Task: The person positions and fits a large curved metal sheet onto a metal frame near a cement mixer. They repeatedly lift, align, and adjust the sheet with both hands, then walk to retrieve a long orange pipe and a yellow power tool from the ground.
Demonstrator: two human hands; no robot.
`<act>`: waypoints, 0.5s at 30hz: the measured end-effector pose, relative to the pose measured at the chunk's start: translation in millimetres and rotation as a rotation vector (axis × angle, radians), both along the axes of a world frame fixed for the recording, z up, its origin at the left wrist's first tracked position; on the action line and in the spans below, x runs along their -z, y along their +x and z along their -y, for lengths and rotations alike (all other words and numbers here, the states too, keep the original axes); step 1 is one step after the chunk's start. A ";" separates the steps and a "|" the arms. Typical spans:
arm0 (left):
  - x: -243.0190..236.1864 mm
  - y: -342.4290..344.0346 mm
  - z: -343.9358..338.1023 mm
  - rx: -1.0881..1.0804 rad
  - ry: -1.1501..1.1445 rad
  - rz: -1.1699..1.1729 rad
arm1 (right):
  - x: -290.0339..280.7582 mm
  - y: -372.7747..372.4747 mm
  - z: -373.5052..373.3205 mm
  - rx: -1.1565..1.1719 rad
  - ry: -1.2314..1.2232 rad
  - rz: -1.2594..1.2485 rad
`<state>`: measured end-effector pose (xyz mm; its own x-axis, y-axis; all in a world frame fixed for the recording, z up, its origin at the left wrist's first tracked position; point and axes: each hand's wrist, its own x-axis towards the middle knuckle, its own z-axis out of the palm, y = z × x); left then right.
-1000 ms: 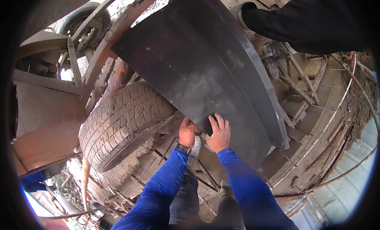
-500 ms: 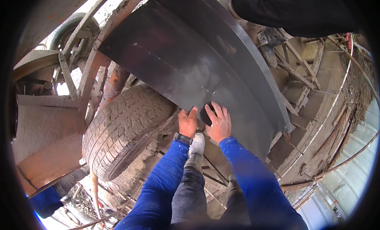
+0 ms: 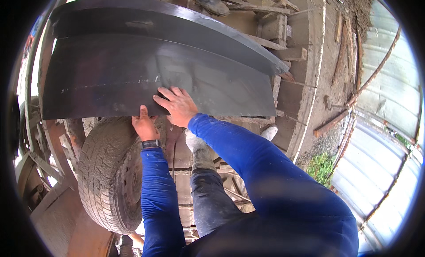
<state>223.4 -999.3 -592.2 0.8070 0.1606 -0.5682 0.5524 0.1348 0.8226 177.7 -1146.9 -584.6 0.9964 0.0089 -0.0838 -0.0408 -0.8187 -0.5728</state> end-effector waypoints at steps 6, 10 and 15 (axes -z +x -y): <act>11.9 1.5 -8.6 0.025 -0.005 -0.071 | -1.8 -4.1 1.5 0.001 0.001 -0.012; 9.4 0.6 -6.6 0.012 0.035 -0.050 | -10.9 -35.4 17.5 0.049 0.090 -0.018; 19.4 1.6 -23.7 0.067 0.137 -0.081 | 16.1 -158.9 80.3 0.558 0.205 -0.149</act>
<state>225.0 -975.6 -611.6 0.7712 0.1883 -0.6081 0.6214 -0.0149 0.7834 18.7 -1227.2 -600.7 0.8332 -0.4802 -0.2742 -0.5234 -0.5248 -0.6713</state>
